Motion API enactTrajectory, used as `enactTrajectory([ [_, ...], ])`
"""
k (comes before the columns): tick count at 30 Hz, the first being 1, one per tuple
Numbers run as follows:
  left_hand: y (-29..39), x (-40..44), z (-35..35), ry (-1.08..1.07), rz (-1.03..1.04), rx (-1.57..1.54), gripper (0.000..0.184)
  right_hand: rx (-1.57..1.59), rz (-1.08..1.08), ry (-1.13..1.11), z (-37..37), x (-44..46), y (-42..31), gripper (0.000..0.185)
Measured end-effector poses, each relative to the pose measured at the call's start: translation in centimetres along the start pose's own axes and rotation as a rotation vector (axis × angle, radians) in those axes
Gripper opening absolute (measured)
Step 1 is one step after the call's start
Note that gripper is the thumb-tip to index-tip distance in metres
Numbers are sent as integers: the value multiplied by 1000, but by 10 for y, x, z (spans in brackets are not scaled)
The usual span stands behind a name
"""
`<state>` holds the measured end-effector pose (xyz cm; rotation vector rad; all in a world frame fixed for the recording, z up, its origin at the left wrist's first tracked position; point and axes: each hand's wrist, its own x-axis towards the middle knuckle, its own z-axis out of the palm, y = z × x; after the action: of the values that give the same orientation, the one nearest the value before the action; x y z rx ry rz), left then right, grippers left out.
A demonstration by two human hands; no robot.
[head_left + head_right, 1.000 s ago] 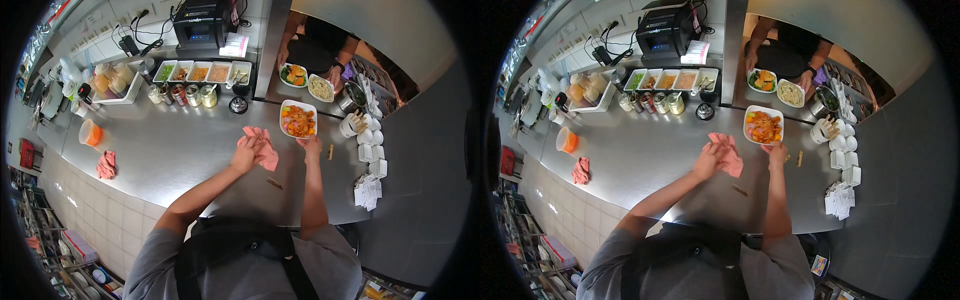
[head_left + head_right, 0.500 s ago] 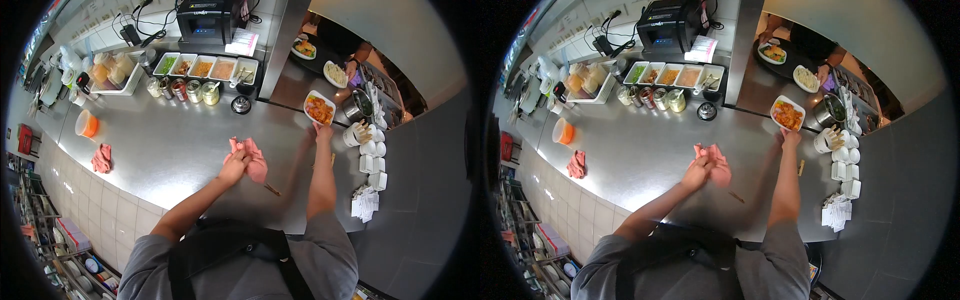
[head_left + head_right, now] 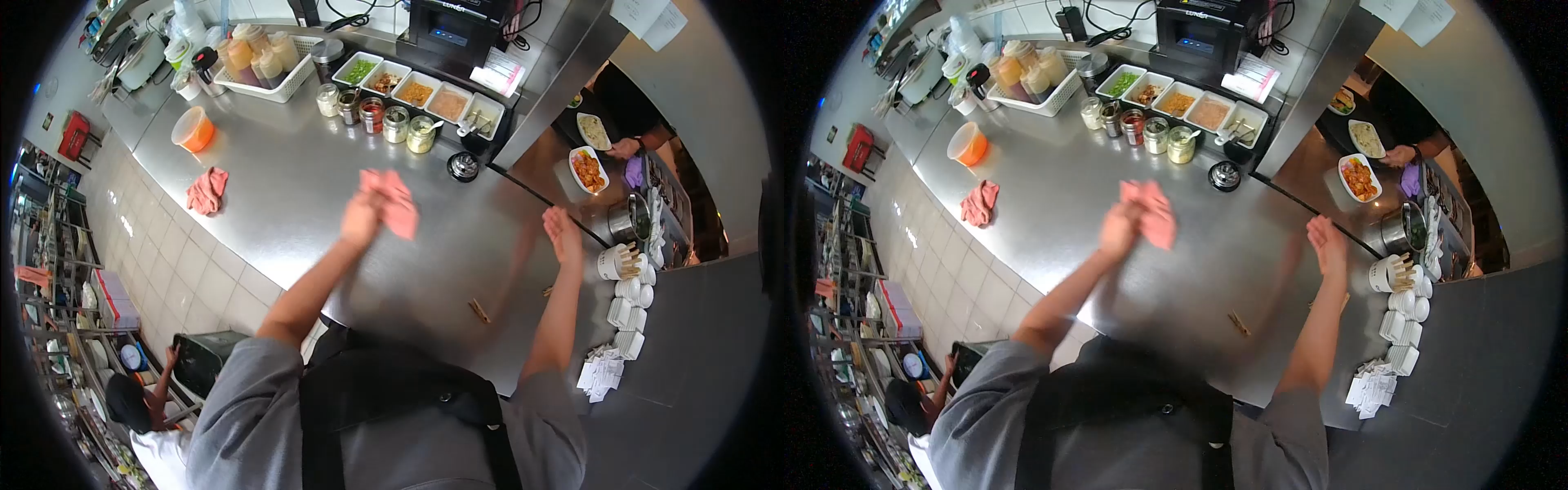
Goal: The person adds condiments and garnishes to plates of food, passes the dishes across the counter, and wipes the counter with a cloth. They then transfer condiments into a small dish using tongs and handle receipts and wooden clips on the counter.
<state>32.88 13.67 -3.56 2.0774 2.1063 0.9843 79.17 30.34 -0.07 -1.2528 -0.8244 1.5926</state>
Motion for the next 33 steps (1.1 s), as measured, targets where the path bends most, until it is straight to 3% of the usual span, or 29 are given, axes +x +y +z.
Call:
enactTrajectory([
  [3, -97, -6, -62, 36, -295, 237, 26, -182, 59, -90, 10, -67, 5, 44],
  [5, -155, -36, -94, 198, -547, 81, 27, -264, 64, -36, 13, -112, 5, 41],
  [7, -181, -75, -105, 343, -401, 379, 20, -284, 73, -8, 3, -141, 16, 41],
  [9, -120, -82, -113, 366, -774, -701, 21, -282, 80, 2, 0, -166, 29, 41],
  [11, -42, -92, -74, 351, -840, -1387, 16, -283, 91, 7, 18, -173, 36, 41],
  [12, -10, -96, -56, 39, -551, -1060, 17, -307, 76, 8, 33, -176, 37, 40],
  [13, 21, -101, -38, -140, -163, -577, 26, -333, 58, 12, 45, -179, 38, 39],
  [14, 52, -106, -20, -141, 180, -291, 37, -336, 56, 8, 59, -176, 38, 39],
  [16, 109, -83, -23, -14, 302, -255, 29, -255, -14, -95, 88, -167, 35, 37],
  [19, 77, -40, 17, 4, 401, -158, 31, -289, -59, -122, 130, -161, 21, 36],
  [23, -12, 34, 25, -214, 19, -157, 41, -357, -77, -168, 158, -168, 19, 35],
  [25, -60, 56, 21, -22, -21, 22, 43, -454, -42, -185, 159, -179, 23, 34],
  [29, -162, 77, -12, -137, -252, 286, 43, -474, -5, -179, 135, -192, 43, 33],
  [33, -218, 30, -70, -103, -469, 403, 44, -511, 70, -156, 118, -200, 52, 33],
])
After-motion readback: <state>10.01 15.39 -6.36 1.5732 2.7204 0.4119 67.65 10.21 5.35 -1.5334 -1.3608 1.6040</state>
